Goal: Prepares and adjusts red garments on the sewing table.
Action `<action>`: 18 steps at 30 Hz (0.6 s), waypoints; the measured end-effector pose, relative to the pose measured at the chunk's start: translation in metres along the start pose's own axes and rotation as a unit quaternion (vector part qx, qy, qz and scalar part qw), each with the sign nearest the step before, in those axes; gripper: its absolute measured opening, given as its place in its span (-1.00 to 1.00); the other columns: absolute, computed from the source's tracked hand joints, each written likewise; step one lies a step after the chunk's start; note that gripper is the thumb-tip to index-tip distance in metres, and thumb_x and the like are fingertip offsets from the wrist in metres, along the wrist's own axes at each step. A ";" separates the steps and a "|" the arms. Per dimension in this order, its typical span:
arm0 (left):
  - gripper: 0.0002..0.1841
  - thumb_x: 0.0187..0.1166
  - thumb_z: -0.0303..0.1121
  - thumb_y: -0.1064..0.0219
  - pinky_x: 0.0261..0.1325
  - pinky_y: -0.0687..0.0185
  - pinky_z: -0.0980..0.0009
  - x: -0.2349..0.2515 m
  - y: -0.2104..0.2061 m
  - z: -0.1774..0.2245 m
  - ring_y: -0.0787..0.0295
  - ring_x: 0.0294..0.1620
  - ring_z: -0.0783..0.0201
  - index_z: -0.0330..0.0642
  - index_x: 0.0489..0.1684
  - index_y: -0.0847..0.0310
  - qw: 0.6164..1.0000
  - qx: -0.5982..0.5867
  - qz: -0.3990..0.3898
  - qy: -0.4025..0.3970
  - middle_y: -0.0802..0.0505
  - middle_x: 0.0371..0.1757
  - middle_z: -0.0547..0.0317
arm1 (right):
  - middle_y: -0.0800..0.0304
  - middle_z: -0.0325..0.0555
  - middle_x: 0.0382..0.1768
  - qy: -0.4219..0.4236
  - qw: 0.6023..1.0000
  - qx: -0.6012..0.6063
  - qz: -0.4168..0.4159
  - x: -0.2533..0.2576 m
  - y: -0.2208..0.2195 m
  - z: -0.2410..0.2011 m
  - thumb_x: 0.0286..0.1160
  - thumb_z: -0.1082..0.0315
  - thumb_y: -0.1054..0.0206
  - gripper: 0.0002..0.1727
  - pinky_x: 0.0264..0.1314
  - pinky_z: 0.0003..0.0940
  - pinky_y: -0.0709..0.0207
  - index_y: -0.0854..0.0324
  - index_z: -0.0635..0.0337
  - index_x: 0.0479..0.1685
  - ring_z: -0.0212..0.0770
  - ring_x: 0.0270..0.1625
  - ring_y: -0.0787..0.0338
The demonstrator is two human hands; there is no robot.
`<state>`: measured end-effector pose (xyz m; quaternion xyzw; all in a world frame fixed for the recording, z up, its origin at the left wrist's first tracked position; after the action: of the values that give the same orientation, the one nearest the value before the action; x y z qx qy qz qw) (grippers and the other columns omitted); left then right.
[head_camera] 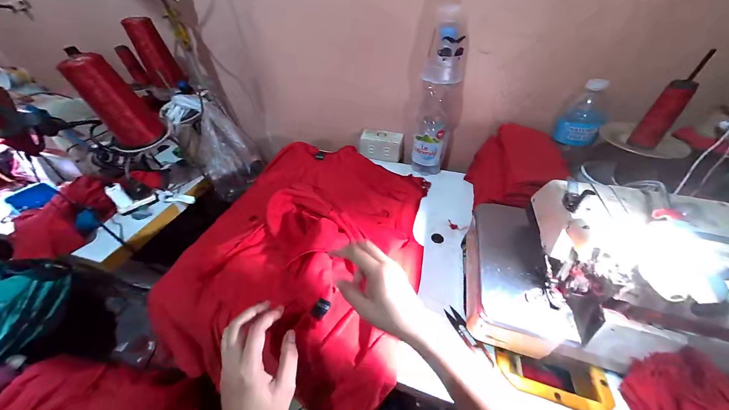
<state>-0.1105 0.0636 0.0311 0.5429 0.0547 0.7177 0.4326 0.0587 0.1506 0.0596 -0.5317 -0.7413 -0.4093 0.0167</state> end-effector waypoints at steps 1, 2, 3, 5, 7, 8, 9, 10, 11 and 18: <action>-0.64 0.41 -0.35 -0.26 0.23 -0.65 0.16 -0.003 0.003 0.000 -0.70 0.25 -0.15 -0.49 0.00 -0.74 1.000 -0.009 0.008 -0.004 -0.75 0.21 -0.41 | -0.37 0.16 0.68 -0.057 0.996 -0.045 -0.045 0.030 -0.019 0.016 0.52 0.46 -0.23 -0.37 0.09 -0.05 -0.68 -0.44 0.09 0.68 0.04 0.09 -0.81; -0.65 0.41 -0.36 -0.26 0.20 -0.65 0.25 -0.006 0.004 0.000 -0.70 0.23 -0.07 -0.48 -0.01 -0.74 1.000 -0.024 0.017 -0.009 -0.75 0.19 -0.38 | -0.07 0.11 0.84 -0.114 0.985 -0.090 -0.097 0.051 -0.037 0.033 0.54 0.47 -0.20 -0.29 0.19 0.09 -0.66 -0.31 -0.01 0.78 0.15 0.23 -0.79; -0.66 0.40 -0.36 -0.26 0.22 -0.63 0.30 -0.010 0.004 -0.001 -0.69 0.24 -0.02 -0.46 -0.02 -0.74 0.999 -0.038 0.027 -0.015 -0.76 0.17 -0.35 | 0.03 0.13 0.87 -0.160 0.970 -0.120 -0.137 0.063 -0.050 0.048 0.57 0.46 -0.19 -0.35 0.27 0.23 -0.60 -0.36 0.05 0.74 0.25 0.34 -0.73; -0.60 0.38 -0.25 -0.27 0.45 -0.46 0.23 -0.015 -0.002 -0.008 -0.62 0.35 -0.03 -0.41 0.03 -0.69 0.997 -0.057 0.037 -0.033 -0.77 0.17 -0.28 | -0.28 0.20 0.74 -0.189 0.963 -0.117 -0.154 0.064 -0.052 0.056 0.66 0.41 -0.18 -0.59 0.46 0.25 -0.48 -0.58 0.30 0.44 0.24 0.50 -0.62; -0.34 0.31 0.00 -0.33 0.66 -0.24 0.00 -0.016 -0.020 -0.017 -0.47 0.55 -0.20 -0.42 0.23 -0.55 0.998 -0.049 0.011 -0.042 -0.71 0.31 -0.32 | -0.61 0.18 0.49 -0.164 0.981 -0.037 -0.100 0.046 -0.020 0.031 0.70 0.39 -0.19 -0.64 0.32 -0.09 -0.65 -0.62 0.38 0.34 -0.04 0.24 -0.81; -0.10 0.22 0.16 -0.39 0.68 -0.16 -0.22 -0.014 -0.032 -0.020 -0.37 0.62 -0.41 -0.55 0.37 -0.47 0.999 -0.030 -0.011 -0.040 -0.64 0.42 -0.46 | -0.72 0.14 0.32 -0.149 0.987 0.028 -0.061 0.030 0.004 0.011 0.72 0.42 -0.18 -0.66 0.02 -0.30 -0.76 -0.62 0.39 0.34 -0.20 -0.06 -0.87; 0.14 0.11 0.34 -0.41 0.66 -0.04 -0.40 -0.009 -0.045 -0.024 -0.24 0.67 -0.56 -0.65 0.49 -0.37 0.999 0.004 -0.040 -0.030 -0.54 0.54 -0.55 | -0.80 0.09 0.12 -0.132 0.986 0.104 -0.015 0.011 0.030 -0.009 0.72 0.47 -0.17 -0.70 -0.21 -0.42 -0.77 -0.63 0.40 0.29 -0.32 -0.29 -0.86; 0.29 0.00 0.43 -0.44 0.66 0.09 -0.50 -0.003 -0.057 -0.029 -0.16 0.70 -0.62 -0.67 0.56 -0.31 0.997 0.036 -0.060 -0.013 -0.45 0.61 -0.57 | -0.86 0.00 -0.07 -0.106 0.978 0.175 0.035 -0.011 0.057 -0.029 0.70 0.52 -0.13 -0.73 -0.35 -0.47 -0.76 -0.63 0.40 0.21 -0.38 -0.42 -0.83; 0.30 0.00 0.45 -0.42 0.65 0.17 -0.55 0.005 -0.066 -0.035 -0.13 0.72 -0.61 -0.64 0.60 -0.30 0.996 0.054 -0.068 0.003 -0.42 0.65 -0.54 | -0.89 -0.12 -0.11 -0.065 0.969 0.225 0.075 -0.035 0.085 -0.047 0.68 0.55 -0.06 -0.73 -0.37 -0.50 -0.77 -0.62 0.32 0.17 -0.42 -0.44 -0.83; -0.62 0.40 -0.32 -0.17 0.12 -0.67 0.19 0.081 -0.030 0.015 -0.82 0.00 0.15 -0.45 -0.03 -0.72 0.957 -0.174 -0.120 -0.199 -0.87 -0.07 -0.18 | -0.79 -0.10 0.16 0.013 0.936 0.135 0.324 -0.243 0.261 -0.155 0.79 0.55 0.13 -0.70 0.02 -0.58 -0.73 -0.48 0.28 0.23 -0.41 0.00 -0.84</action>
<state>-0.0844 0.1314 0.0798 0.5804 -0.0936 0.5360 0.6059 0.3099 -0.1084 0.2051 -0.7300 -0.5773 -0.2846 0.2298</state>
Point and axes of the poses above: each hand's wrist, its own x-axis towards the middle knuckle, its own y-axis out of the back of the hand, z = x × y, the point moved 8 cm from there along x, towards the middle knuckle
